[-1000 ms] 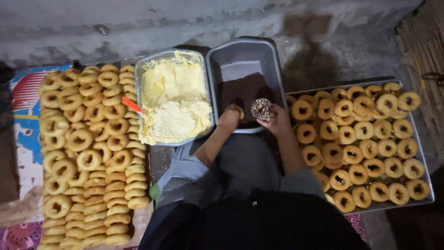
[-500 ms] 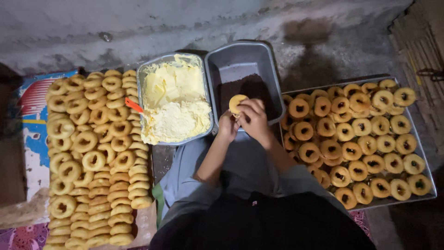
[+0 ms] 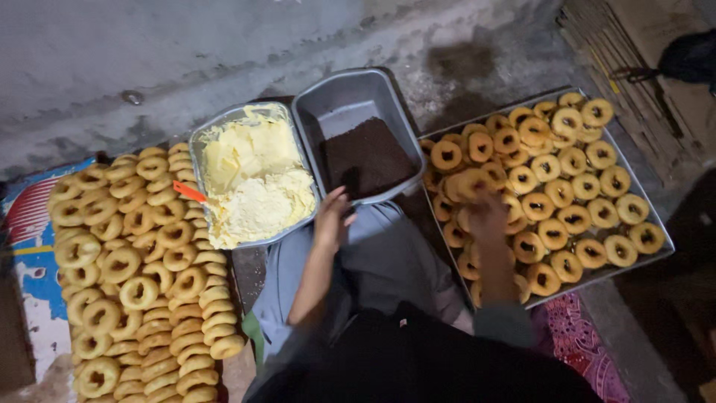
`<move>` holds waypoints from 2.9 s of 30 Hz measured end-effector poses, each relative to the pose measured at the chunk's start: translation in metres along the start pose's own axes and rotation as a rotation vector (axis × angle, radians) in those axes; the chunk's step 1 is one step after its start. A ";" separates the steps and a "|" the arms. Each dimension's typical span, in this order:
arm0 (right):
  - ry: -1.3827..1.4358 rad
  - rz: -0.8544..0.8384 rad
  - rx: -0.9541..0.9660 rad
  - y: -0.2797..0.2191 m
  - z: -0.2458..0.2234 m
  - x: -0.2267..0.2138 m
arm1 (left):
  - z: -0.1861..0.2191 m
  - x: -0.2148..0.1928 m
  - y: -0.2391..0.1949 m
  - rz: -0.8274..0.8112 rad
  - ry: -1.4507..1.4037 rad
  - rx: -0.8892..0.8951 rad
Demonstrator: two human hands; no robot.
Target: The person repeatedly picks plain donuts from a tray, scoops a yellow cream filling into the center hole, and places the filled donuts onto a separate tray. The process is continuous and repetitive.
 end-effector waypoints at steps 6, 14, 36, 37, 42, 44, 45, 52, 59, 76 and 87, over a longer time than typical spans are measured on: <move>-0.428 0.293 -0.104 -0.083 -0.131 -0.087 | -0.015 -0.146 -0.073 0.468 0.308 0.313; -0.414 0.462 0.278 -0.097 -0.099 -0.107 | -0.009 -0.235 -0.159 0.658 0.050 0.488; -1.220 -0.086 -0.388 -0.029 0.040 0.107 | -0.015 -0.266 -0.304 1.380 0.712 0.369; -1.101 -0.146 -0.284 -0.025 0.063 0.130 | -0.003 -0.253 -0.305 1.428 0.883 0.355; -1.643 -0.865 -0.567 -0.057 0.144 0.280 | 0.014 -0.246 -0.288 1.336 1.119 0.074; -1.532 -1.025 -0.201 -0.081 0.181 0.294 | 0.009 -0.255 -0.284 1.333 1.142 0.076; -1.399 -1.083 -0.003 -0.103 0.198 0.294 | 0.003 -0.263 -0.287 1.383 1.143 0.052; -1.384 -1.182 0.507 -0.212 0.260 0.229 | -0.037 -0.300 -0.333 1.633 0.687 0.284; -0.826 -0.916 0.846 -0.216 0.299 0.183 | -0.018 -0.203 -0.284 0.507 -0.525 0.582; -1.093 -1.027 0.076 -0.187 0.263 0.309 | 0.010 -0.148 -0.200 0.555 -0.727 0.448; -1.406 -1.200 -0.435 -0.121 0.336 0.355 | -0.005 -0.185 -0.162 0.335 -0.853 0.233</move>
Point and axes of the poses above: each hand's wrist, its own y-axis towards the middle knuckle, its own x-axis out of the palm, z = x × y, the point moved 7 cm from there along y, towards the middle knuckle, and after that the axes turned 4 degrees about -z, right-handed, at the moved point
